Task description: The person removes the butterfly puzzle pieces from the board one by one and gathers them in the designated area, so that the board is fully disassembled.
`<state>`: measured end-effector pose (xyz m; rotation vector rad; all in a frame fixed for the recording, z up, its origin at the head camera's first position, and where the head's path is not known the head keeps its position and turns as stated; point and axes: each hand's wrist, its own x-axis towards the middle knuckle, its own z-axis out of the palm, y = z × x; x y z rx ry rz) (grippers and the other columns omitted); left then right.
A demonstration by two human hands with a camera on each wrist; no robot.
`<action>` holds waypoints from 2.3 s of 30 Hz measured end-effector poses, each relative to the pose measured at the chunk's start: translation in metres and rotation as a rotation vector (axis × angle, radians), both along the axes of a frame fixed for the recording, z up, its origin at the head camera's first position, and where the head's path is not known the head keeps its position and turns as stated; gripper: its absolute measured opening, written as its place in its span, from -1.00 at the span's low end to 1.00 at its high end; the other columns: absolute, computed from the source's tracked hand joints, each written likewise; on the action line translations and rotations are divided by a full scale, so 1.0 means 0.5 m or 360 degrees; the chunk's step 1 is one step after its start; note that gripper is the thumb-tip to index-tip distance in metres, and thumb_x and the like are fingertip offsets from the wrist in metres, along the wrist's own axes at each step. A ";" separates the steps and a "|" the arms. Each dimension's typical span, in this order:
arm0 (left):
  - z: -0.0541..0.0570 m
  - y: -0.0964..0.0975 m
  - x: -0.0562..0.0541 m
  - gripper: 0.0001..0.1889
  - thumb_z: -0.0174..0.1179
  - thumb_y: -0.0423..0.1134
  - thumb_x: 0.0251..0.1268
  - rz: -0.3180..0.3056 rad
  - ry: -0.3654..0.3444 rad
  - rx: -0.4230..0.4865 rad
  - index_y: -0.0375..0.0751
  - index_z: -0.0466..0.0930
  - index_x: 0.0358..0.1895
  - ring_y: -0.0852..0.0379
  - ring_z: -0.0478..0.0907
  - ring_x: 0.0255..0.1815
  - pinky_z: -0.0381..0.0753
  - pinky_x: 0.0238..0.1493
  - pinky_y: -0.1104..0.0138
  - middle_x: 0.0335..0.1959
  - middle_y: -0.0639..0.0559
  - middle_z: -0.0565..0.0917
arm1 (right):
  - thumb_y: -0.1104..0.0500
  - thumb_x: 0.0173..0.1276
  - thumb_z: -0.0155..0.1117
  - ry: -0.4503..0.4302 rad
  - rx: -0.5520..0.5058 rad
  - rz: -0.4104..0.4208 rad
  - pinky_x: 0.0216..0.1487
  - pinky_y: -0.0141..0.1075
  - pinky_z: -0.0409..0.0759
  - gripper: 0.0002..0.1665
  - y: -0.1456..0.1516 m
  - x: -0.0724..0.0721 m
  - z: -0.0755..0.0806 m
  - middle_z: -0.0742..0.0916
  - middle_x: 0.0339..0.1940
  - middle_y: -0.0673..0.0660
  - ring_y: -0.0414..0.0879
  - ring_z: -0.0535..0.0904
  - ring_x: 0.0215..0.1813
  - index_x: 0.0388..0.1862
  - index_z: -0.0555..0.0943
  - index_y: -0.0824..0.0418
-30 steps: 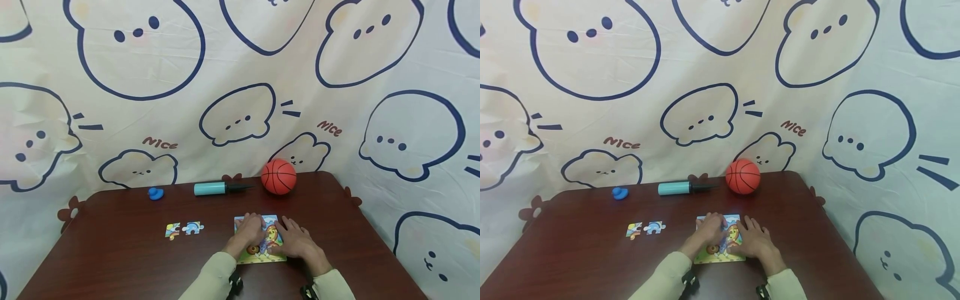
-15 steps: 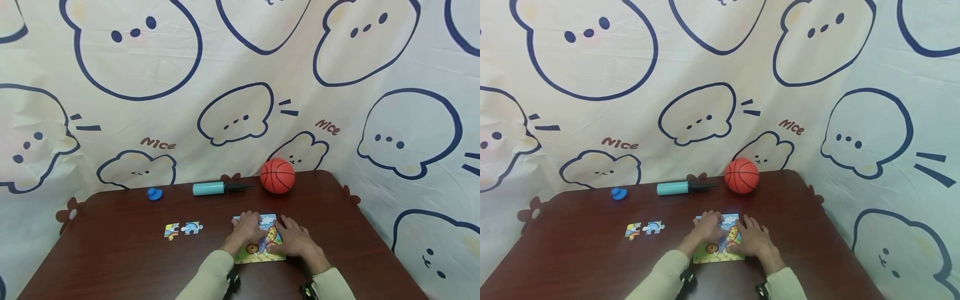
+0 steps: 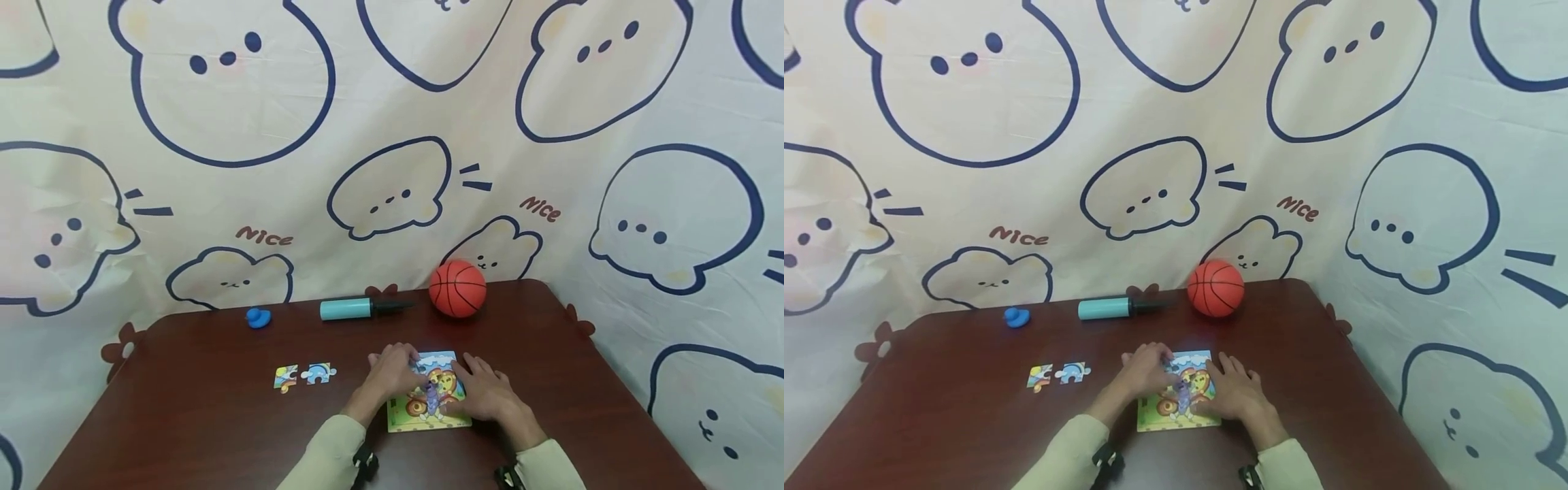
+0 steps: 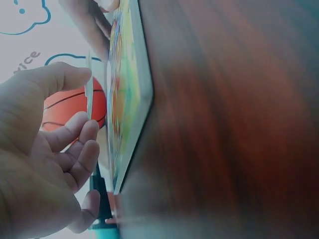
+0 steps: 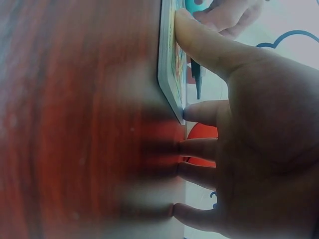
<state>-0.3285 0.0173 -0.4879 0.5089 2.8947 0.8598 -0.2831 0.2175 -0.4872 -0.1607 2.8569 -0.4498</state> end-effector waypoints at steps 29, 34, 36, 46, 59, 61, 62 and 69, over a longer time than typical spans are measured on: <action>-0.009 -0.176 -0.018 -0.58 0.35 -0.02 0.12 0.0120 0.0089 -0.0065 -0.09 0.61 0.03 0.05 0.43 -0.02 0.24 -0.10 0.06 -0.03 0.00 0.57 | -0.42 -0.05 0.41 0.0016 0.0003 -0.0014 0.29 0.39 0.10 0.16 -0.001 0.004 -0.004 0.26 0.52 0.25 0.24 0.12 0.51 0.46 0.30 0.08; -0.011 -0.204 -0.018 -0.60 0.37 -0.07 0.12 0.0136 0.0070 -0.0106 -0.09 0.60 0.03 0.01 0.39 0.05 0.23 -0.02 0.01 0.00 0.00 0.56 | -0.41 -0.06 0.42 0.0005 0.0003 -0.0031 0.30 0.39 0.09 0.15 0.000 0.001 -0.006 0.26 0.52 0.24 0.23 0.12 0.51 0.46 0.30 0.06; -0.011 -0.211 -0.017 -0.61 0.37 -0.09 0.13 0.0132 0.0053 -0.0108 -0.10 0.60 0.03 0.01 0.37 0.06 0.22 -0.01 0.00 0.01 0.00 0.56 | -0.40 -0.06 0.42 0.0005 0.0002 -0.0033 0.29 0.40 0.10 0.15 0.002 0.002 -0.006 0.26 0.52 0.24 0.24 0.12 0.50 0.46 0.30 0.06; -0.004 -0.237 -0.021 -0.61 0.37 -0.15 0.15 0.0147 -0.0020 -0.0152 -0.10 0.60 0.06 -0.03 0.32 0.11 0.19 0.04 -0.08 0.06 -0.04 0.55 | -0.38 -0.08 0.45 0.0036 0.0007 -0.0049 0.28 0.40 0.11 0.15 0.004 0.003 0.001 0.27 0.51 0.25 0.24 0.14 0.49 0.46 0.31 0.06; -0.005 -0.254 -0.028 -0.60 0.35 -0.14 0.16 0.0171 -0.0093 -0.0237 -0.08 0.60 0.09 -0.04 0.31 0.11 0.19 -0.01 -0.04 0.13 -0.06 0.52 | -0.38 -0.08 0.45 0.0044 -0.0010 -0.0044 0.28 0.41 0.10 0.15 0.001 0.001 -0.002 0.27 0.51 0.26 0.25 0.14 0.50 0.45 0.31 0.06; -0.004 -0.254 -0.025 -0.59 0.35 -0.14 0.16 0.0176 -0.0084 -0.0237 -0.08 0.59 0.10 -0.04 0.31 0.10 0.19 -0.02 -0.04 0.13 -0.06 0.52 | -0.39 -0.08 0.45 0.0045 -0.0006 -0.0045 0.29 0.40 0.10 0.15 0.000 -0.001 -0.004 0.27 0.51 0.25 0.25 0.14 0.49 0.45 0.31 0.06; -0.004 -0.253 -0.023 -0.59 0.35 -0.14 0.16 0.0177 -0.0074 -0.0229 -0.09 0.59 0.10 -0.05 0.31 0.10 0.19 -0.03 -0.04 0.13 -0.07 0.52 | -0.39 -0.08 0.45 0.0045 -0.0006 -0.0047 0.29 0.40 0.10 0.15 0.000 -0.001 -0.006 0.27 0.51 0.25 0.24 0.14 0.49 0.45 0.32 0.05; -0.002 -0.234 -0.005 -0.57 0.29 -0.14 0.21 0.0170 0.0010 -0.0102 -0.10 0.55 0.16 -0.03 0.33 0.13 0.20 0.00 -0.04 0.13 -0.05 0.53 | -0.37 -0.08 0.46 0.0076 -0.0026 -0.0025 0.27 0.40 0.14 0.13 -0.001 -0.001 -0.006 0.28 0.50 0.26 0.25 0.16 0.48 0.44 0.33 0.05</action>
